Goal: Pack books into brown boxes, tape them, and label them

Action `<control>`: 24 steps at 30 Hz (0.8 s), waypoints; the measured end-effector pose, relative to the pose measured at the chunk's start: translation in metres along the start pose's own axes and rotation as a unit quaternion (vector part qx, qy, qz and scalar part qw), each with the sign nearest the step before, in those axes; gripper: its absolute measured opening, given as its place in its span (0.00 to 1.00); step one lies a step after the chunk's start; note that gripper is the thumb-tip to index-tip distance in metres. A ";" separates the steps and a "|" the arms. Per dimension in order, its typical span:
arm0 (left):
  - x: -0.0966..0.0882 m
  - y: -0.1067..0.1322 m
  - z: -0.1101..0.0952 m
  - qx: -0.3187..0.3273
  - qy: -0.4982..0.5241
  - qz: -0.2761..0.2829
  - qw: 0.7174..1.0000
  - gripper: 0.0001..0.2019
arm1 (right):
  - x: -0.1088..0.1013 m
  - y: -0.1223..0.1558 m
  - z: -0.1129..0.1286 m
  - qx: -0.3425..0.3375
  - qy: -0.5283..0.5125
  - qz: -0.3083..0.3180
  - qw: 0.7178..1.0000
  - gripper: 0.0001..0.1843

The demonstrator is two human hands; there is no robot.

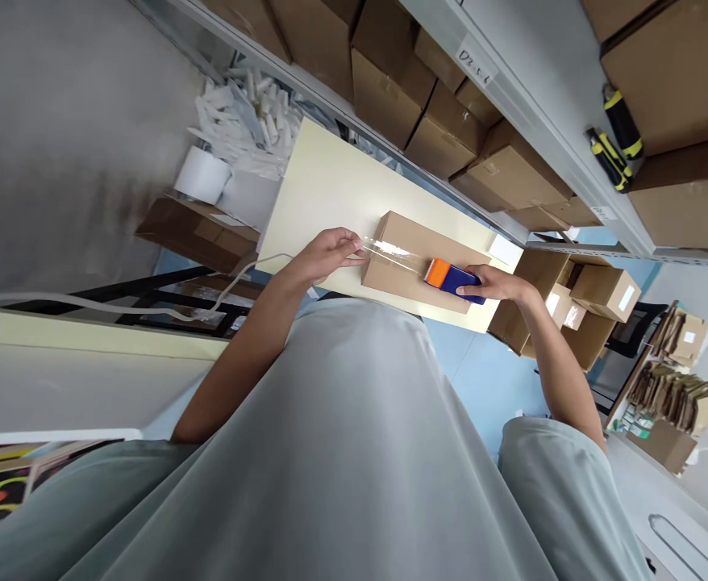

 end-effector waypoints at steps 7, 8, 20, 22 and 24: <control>-0.002 -0.030 0.025 -0.034 -0.001 -0.015 0.999 0.14 | 0.003 -0.006 -0.003 0.010 0.005 -0.019 1.000 0.39; -0.001 -0.035 0.030 -0.038 -0.006 -0.010 0.999 0.14 | 0.004 -0.007 -0.004 0.009 0.004 -0.019 1.000 0.38; 0.002 -0.003 0.004 0.083 -0.280 -0.157 0.944 0.13 | 0.006 -0.012 -0.011 -0.010 0.039 -0.053 0.998 0.38; 0.013 0.003 -0.002 0.102 -0.297 -0.165 0.935 0.14 | 0.007 -0.014 -0.014 -0.015 0.041 -0.053 0.998 0.37; 0.016 0.003 -0.001 0.093 -0.290 -0.187 0.934 0.15 | 0.008 -0.018 -0.016 -0.019 0.050 -0.048 0.997 0.37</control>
Point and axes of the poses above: each hand's wrist, its own y-axis away from the middle knuckle, its own x-axis out of the palm, z = x × y, the point moved 8 cm from there along -y, towards the middle knuckle, and after that the axes turned 2 degrees about -y, right-handed, at the moved point
